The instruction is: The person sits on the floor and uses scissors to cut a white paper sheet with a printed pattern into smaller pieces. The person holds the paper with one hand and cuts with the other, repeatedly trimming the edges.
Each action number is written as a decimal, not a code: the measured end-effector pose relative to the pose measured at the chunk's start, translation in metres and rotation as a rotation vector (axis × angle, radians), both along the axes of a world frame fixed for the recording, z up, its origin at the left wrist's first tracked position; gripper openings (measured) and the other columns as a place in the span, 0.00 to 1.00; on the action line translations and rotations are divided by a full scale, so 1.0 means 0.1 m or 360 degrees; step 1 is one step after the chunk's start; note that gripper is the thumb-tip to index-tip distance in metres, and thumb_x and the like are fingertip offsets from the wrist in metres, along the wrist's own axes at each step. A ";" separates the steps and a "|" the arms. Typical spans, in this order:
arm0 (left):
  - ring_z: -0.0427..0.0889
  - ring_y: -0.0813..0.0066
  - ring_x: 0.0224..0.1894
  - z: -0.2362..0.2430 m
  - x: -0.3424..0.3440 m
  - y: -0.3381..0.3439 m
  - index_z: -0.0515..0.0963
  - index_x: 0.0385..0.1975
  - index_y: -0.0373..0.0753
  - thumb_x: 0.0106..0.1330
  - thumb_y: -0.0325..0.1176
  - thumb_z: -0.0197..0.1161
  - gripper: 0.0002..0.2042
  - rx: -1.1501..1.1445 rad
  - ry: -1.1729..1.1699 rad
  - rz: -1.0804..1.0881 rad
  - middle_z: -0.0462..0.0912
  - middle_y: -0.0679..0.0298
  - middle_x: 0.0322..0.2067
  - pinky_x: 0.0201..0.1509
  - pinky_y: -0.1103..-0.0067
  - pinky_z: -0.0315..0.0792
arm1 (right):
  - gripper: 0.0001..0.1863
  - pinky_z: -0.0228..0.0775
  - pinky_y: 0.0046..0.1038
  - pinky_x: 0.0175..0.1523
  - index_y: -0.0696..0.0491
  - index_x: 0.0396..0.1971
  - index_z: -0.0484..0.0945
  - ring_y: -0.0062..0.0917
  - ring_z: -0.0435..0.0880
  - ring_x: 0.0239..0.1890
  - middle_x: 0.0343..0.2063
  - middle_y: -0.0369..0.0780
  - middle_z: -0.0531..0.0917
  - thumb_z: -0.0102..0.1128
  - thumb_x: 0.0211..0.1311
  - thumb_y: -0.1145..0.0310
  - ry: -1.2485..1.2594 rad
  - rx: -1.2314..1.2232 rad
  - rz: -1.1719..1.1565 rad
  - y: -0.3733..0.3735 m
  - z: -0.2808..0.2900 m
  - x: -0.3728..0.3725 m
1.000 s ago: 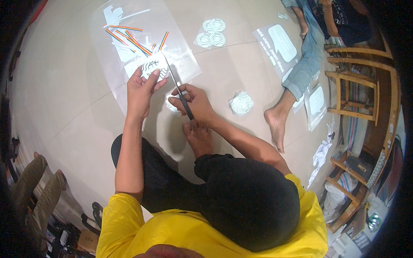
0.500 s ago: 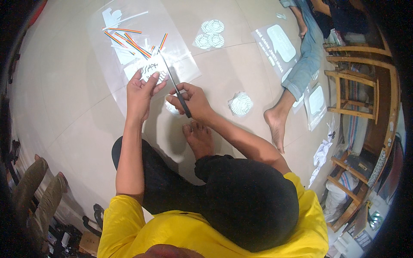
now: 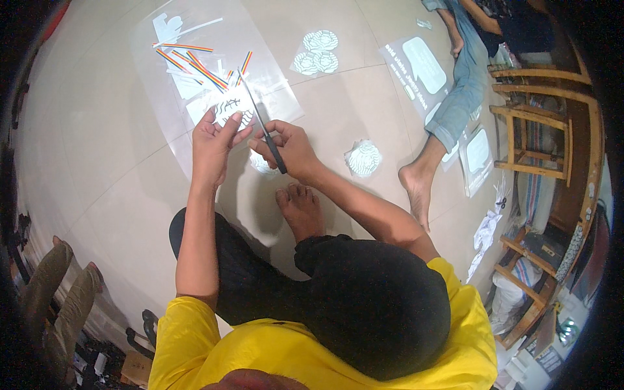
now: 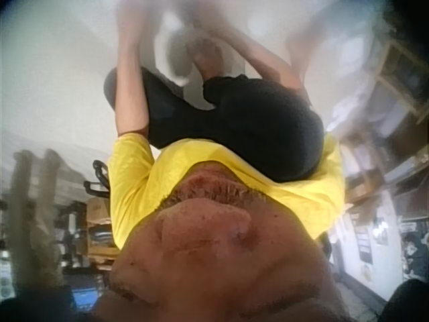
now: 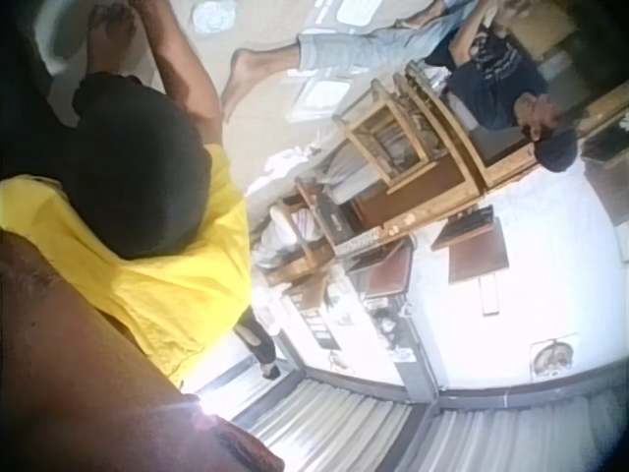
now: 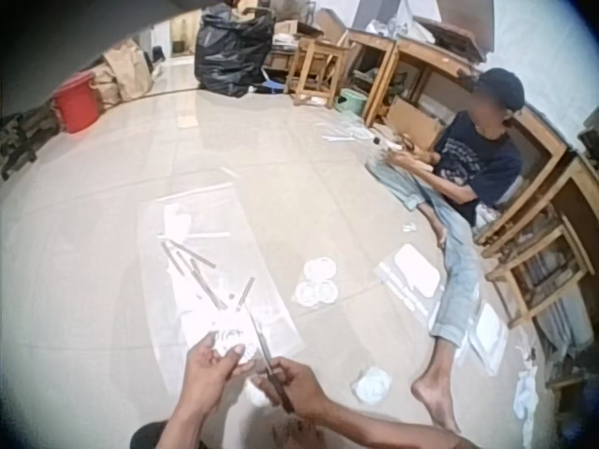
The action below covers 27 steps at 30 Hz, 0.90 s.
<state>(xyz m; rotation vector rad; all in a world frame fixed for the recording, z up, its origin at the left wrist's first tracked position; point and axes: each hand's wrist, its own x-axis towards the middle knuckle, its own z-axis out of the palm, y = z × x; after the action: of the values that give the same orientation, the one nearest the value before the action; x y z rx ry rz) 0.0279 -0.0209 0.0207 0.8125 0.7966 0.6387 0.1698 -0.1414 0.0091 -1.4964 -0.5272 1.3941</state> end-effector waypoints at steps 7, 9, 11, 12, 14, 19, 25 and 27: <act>0.90 0.68 0.48 0.05 -0.01 0.02 0.68 0.64 0.24 0.76 0.26 0.65 0.21 -0.0038 -0.0016 -0.0057 0.87 0.54 0.48 0.55 0.74 0.88 | 0.15 0.57 0.18 0.23 0.56 0.44 0.81 0.10 0.71 0.18 0.20 0.31 0.81 0.76 0.68 0.63 0.0091 0.0025 -0.0015 0.04 0.00 0.01; 0.91 0.64 0.45 0.03 0.00 0.01 0.67 0.63 0.22 0.76 0.24 0.64 0.21 -0.0051 -0.0046 -0.0025 0.86 0.51 0.47 0.52 0.76 0.88 | 0.15 0.58 0.18 0.23 0.56 0.44 0.81 0.10 0.71 0.18 0.20 0.31 0.81 0.76 0.68 0.63 0.0102 0.0056 -0.0057 0.10 0.02 -0.01; 0.91 0.64 0.45 0.03 0.00 0.01 0.67 0.63 0.22 0.76 0.25 0.64 0.21 -0.0062 -0.0047 -0.0027 0.86 0.51 0.47 0.52 0.76 0.88 | 0.15 0.58 0.18 0.23 0.56 0.44 0.81 0.10 0.71 0.18 0.20 0.31 0.81 0.76 0.68 0.64 0.0052 0.0033 -0.0012 0.11 0.03 0.02; 0.91 0.66 0.46 0.03 -0.01 0.01 0.68 0.63 0.24 0.76 0.26 0.65 0.21 -0.0066 -0.0032 -0.0044 0.87 0.53 0.48 0.54 0.75 0.88 | 0.15 0.58 0.18 0.24 0.56 0.44 0.81 0.11 0.71 0.18 0.21 0.31 0.81 0.75 0.68 0.64 0.0027 0.0022 0.0011 0.12 0.03 0.03; 0.90 0.68 0.48 0.03 -0.02 0.01 0.69 0.63 0.25 0.76 0.27 0.65 0.21 -0.0071 -0.0030 -0.0048 0.87 0.54 0.48 0.55 0.75 0.87 | 0.14 0.59 0.18 0.24 0.56 0.44 0.81 0.11 0.71 0.18 0.20 0.31 0.81 0.75 0.69 0.63 0.0037 0.0037 0.0015 0.14 0.06 0.03; 0.91 0.69 0.46 0.00 -0.02 0.05 0.67 0.65 0.25 0.76 0.28 0.65 0.23 -0.0023 0.0012 -0.0014 0.88 0.57 0.47 0.53 0.77 0.87 | 0.15 0.64 0.18 0.26 0.57 0.46 0.80 0.13 0.75 0.20 0.22 0.33 0.83 0.74 0.70 0.63 0.0027 0.0071 -0.0010 0.19 -0.05 0.15; 0.90 0.76 0.40 -0.07 -0.13 0.10 0.76 0.59 0.25 0.74 0.27 0.67 0.19 0.0116 0.0369 -0.0380 0.89 0.58 0.41 0.42 0.83 0.85 | 0.25 0.73 0.19 0.39 0.58 0.55 0.76 0.14 0.83 0.33 0.32 0.37 0.87 0.77 0.65 0.66 -0.0100 0.0244 -0.0262 0.31 -0.03 0.32; 0.89 0.79 0.38 -0.07 -0.14 0.09 0.78 0.56 0.26 0.73 0.28 0.68 0.16 0.0103 0.0416 -0.0496 0.89 0.60 0.39 0.41 0.84 0.84 | 0.26 0.74 0.18 0.41 0.59 0.58 0.74 0.15 0.84 0.37 0.35 0.38 0.88 0.78 0.63 0.71 -0.0108 0.0244 -0.0170 0.31 -0.05 0.39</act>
<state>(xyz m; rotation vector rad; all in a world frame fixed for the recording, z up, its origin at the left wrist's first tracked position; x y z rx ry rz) 0.0142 -0.0116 0.0132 1.0687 0.8648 0.2847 0.2087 -0.1106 0.0041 -1.4302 -0.5749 1.1971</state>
